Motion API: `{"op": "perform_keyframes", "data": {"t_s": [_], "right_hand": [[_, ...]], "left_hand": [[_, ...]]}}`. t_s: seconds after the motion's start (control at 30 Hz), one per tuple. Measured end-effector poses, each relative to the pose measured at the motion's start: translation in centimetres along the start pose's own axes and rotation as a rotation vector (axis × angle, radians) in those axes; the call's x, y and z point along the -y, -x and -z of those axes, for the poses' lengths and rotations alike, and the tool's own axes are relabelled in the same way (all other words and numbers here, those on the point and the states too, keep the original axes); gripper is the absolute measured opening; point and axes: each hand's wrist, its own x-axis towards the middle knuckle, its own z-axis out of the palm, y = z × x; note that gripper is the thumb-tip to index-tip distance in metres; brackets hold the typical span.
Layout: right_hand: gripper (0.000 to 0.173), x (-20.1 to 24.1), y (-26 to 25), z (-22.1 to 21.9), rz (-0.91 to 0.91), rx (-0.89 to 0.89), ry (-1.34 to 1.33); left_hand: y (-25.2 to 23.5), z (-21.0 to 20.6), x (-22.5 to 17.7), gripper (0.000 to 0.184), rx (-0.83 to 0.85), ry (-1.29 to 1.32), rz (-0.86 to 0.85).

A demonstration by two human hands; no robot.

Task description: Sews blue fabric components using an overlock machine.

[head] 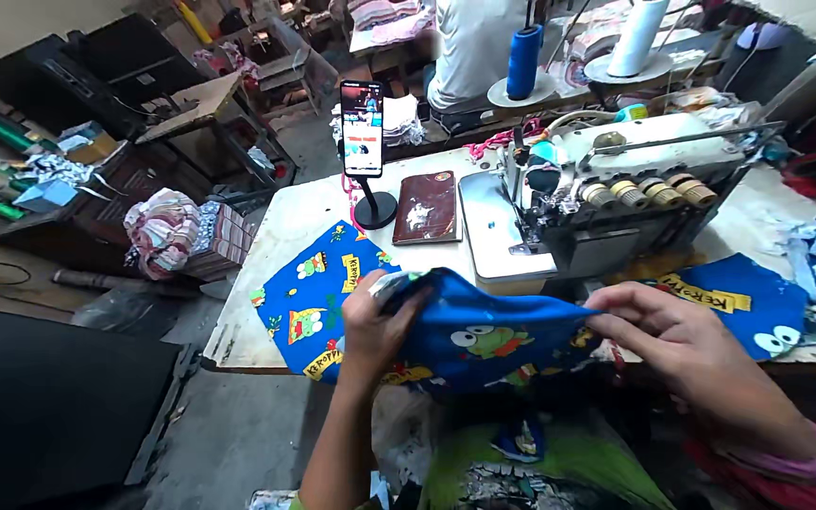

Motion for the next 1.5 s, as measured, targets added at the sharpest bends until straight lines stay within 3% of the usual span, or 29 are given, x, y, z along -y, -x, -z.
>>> {"op": "perform_keyframes", "data": {"t_s": [0.07, 0.13, 0.2, 0.27, 0.33, 0.43, 0.53, 0.6, 0.67, 0.73, 0.83, 0.9, 1.07, 1.17, 1.37, 1.43, 1.5], "right_hand": [[0.007, -1.1, -0.2, 1.0, -0.091, -0.001, -0.083], [0.009, -1.4, -0.2, 2.0, -0.110, -0.014, -0.066], [0.012, -1.2, 0.0, 1.7, -0.106, -0.018, 0.002], [0.011, -1.1, 0.1, -0.1, -0.066, -0.007, 0.025], [0.008, -1.4, 0.0, -2.2, -0.001, -0.004, -0.022], [0.010, -1.2, -1.1, -2.8, 0.099, -0.054, -0.020], [0.014, -1.9, -3.1, -2.6, 0.153, -0.149, 0.057], [0.015, -3.9, -4.4, -3.0, 0.162, -0.230, 0.132], [0.015, -5.7, -5.4, -3.4, 0.155, -0.303, 0.226], [0.016, -6.5, -6.0, -3.4, 0.143, -0.354, 0.368], [0.018, -7.6, -5.8, -3.5, 0.076, -0.399, 0.457], [0.022, -8.0, -4.9, -3.2, -0.074, -0.397, 0.400], [0.030, -8.3, -1.2, -3.2, -0.368, -0.159, 0.157], [0.027, -7.5, -1.3, -2.7, -0.418, -0.183, 0.044], [0.038, -7.3, -3.9, -1.5, -0.386, -0.165, 0.036], [0.035, -7.7, -2.2, -1.0, -0.415, -0.087, 0.016], [0.031, -8.2, 1.2, 0.5, -0.464, 0.125, -0.037]], "left_hand": [[-0.2, 0.7, 0.4, 0.015, 0.223, 0.231, 0.256], [0.9, 1.0, 1.1, 0.007, 0.270, 0.434, 0.426], [2.2, 1.0, 1.4, 0.007, 0.174, 0.509, 0.504], [2.8, 0.8, 1.1, 0.021, -0.024, 0.483, 0.513], [2.4, 0.6, 0.7, 0.027, -0.203, 0.360, 0.399], [0.8, -0.1, 1.8, 0.025, -0.365, 0.033, -0.015], [-3.2, -1.1, 5.6, 0.014, -0.265, -0.329, -0.408], [-7.0, -3.9, 8.3, 0.012, -0.146, -0.444, -0.542], [-8.5, -7.4, 8.7, 0.017, 0.038, -0.481, -0.427], [-6.5, -11.0, 7.0, 0.016, 0.130, -0.249, -0.243], [-2.3, -14.1, 6.2, 0.014, 0.250, 0.020, -0.150], [-2.2, -14.3, 6.1, 0.015, 0.326, 0.022, -0.135], [-2.3, -13.6, 5.2, 0.025, 0.447, -0.119, -0.109], [-2.3, -13.4, 5.1, 0.032, 0.481, -0.231, -0.061], [-6.1, -14.5, 6.6, 0.040, 0.649, -0.349, 0.067], [-5.8, -13.9, 6.6, 0.043, 0.614, -0.299, 0.115], [-3.2, -11.7, 6.4, 0.049, 0.417, -0.265, 0.152]]}}
